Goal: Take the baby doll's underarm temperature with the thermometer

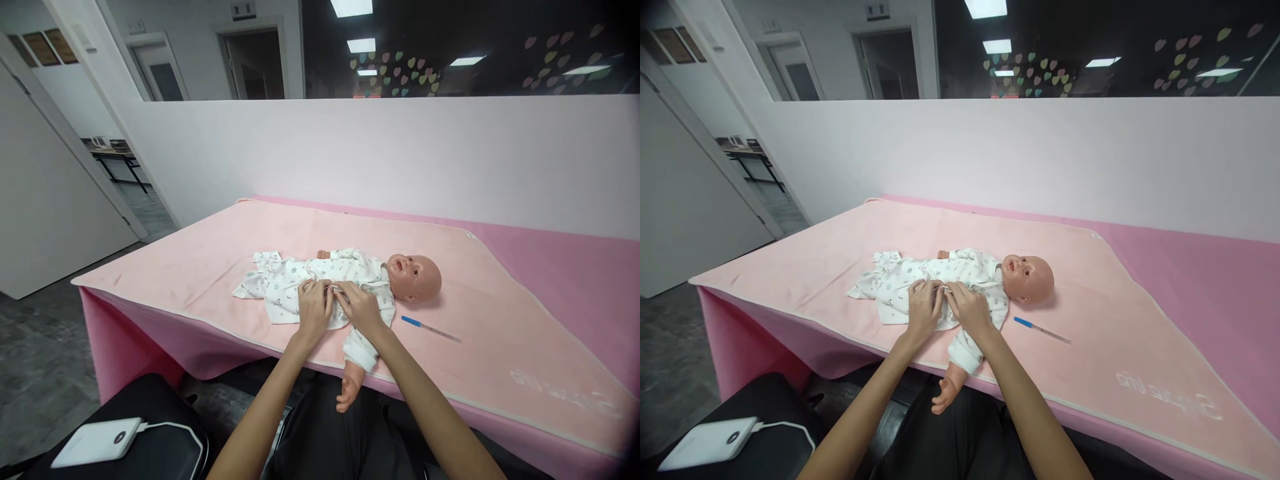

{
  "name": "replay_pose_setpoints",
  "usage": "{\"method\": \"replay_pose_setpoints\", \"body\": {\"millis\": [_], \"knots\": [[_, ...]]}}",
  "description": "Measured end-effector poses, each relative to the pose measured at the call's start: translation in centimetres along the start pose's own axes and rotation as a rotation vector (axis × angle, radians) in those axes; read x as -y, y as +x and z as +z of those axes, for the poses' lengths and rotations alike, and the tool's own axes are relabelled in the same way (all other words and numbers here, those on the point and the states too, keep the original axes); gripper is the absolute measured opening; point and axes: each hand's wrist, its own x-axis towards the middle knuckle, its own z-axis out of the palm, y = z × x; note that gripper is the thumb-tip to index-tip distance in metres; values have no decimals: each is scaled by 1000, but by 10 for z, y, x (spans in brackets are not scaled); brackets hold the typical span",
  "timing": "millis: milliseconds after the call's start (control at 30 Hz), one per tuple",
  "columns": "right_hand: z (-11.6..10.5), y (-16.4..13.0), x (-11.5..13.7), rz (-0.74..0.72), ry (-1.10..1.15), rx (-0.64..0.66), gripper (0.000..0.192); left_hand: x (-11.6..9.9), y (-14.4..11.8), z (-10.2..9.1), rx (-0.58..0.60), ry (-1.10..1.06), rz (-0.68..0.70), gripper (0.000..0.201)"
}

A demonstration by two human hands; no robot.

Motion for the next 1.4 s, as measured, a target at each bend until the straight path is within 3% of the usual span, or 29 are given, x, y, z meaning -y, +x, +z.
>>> {"method": "replay_pose_setpoints", "body": {"millis": [433,600,700,800,867,933,1067,1167,1267,1400], "knots": [[7,2,7,84,-233,-35,26,-4,-3,-3,2,-52,17,18],[5,1,6,97,-188,-53,19,-7,-2,-5,-22,9,9,19],[2,-1,-1,125,-151,-133,23,-4,-4,-7,-116,92,-17,18],[0,-4,-12,164,-128,-283,27,-2,-6,-6,-286,169,-49,23],[-1,-5,-19,183,-92,-364,26,-4,0,-5,-370,163,-12,28],[-2,-5,-22,193,-46,-404,25,-9,16,-2,-378,75,53,30],[-4,-4,-21,212,36,-403,24,-17,73,8,-169,-231,71,24],[-5,-3,-20,228,69,-397,24,-14,108,26,255,-460,104,18],[-6,-3,-20,240,93,-385,24,-5,117,47,571,-538,110,23],[-5,-2,-20,263,122,-395,21,1,108,56,682,-508,193,29]]}}
